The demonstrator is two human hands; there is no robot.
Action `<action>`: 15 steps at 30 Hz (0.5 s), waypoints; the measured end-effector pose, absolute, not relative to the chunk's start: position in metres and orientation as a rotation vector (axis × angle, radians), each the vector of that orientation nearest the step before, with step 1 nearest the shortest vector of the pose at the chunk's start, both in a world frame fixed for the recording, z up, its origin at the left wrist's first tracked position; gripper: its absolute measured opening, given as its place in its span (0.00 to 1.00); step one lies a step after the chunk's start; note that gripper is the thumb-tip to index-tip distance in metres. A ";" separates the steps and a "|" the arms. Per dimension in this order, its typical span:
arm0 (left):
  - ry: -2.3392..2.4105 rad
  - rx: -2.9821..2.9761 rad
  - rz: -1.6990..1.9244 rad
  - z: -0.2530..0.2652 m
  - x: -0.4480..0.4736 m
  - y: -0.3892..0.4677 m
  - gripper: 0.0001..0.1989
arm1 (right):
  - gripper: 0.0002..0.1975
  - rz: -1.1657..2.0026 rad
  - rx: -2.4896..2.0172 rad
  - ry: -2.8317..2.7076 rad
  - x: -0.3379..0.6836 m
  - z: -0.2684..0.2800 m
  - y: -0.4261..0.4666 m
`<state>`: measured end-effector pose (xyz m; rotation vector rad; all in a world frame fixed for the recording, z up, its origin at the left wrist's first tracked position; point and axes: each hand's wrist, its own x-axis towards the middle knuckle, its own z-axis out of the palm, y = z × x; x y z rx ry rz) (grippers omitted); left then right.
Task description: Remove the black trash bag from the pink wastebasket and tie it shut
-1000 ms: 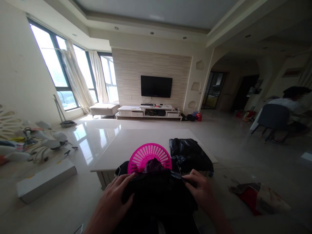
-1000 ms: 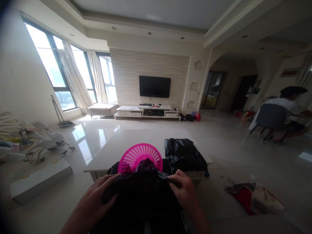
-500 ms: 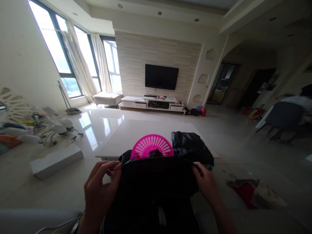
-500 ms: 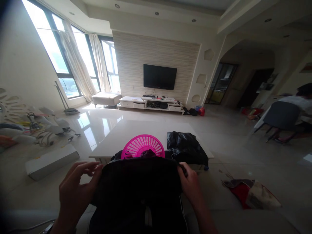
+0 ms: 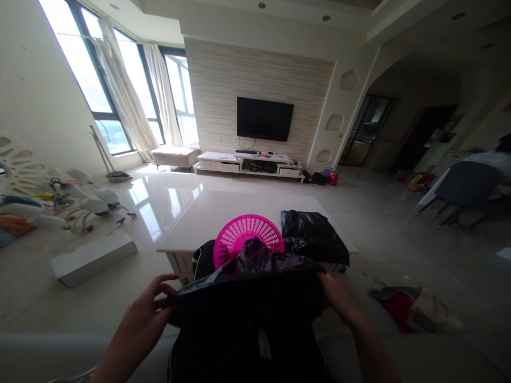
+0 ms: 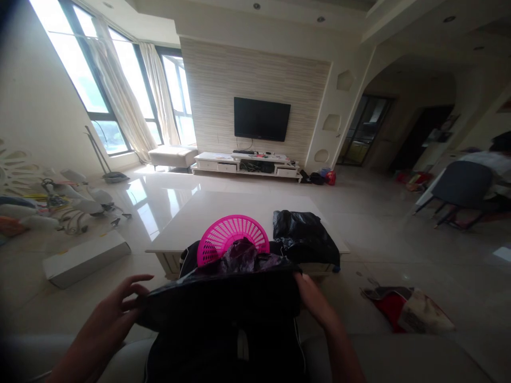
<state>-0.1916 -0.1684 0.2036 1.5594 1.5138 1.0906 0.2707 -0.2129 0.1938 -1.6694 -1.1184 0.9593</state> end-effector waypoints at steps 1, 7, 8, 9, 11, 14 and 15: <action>1.478 1.498 1.148 0.209 -0.189 -0.170 0.24 | 0.30 1.050 -1.644 -1.055 0.270 0.194 -0.214; 1.332 1.221 1.467 0.245 -0.173 -0.177 0.29 | 0.27 1.228 -1.215 -0.713 0.258 0.215 -0.212; 1.313 1.187 1.499 0.246 -0.172 -0.177 0.28 | 0.28 1.209 -1.165 -0.723 0.257 0.219 -0.211; 1.300 1.156 1.529 0.247 -0.171 -0.178 0.27 | 0.30 1.183 -1.153 -0.754 0.255 0.221 -0.211; 1.297 1.116 1.577 0.246 -0.170 -0.180 0.25 | 0.33 1.139 -1.238 -0.859 0.254 0.218 -0.211; 1.299 1.131 1.630 0.242 -0.168 -0.181 0.22 | 0.31 1.123 -1.409 -0.986 0.253 0.205 -0.213; 1.288 1.146 1.638 0.240 -0.167 -0.181 0.22 | 0.28 1.116 -1.423 -0.992 0.254 0.200 -0.213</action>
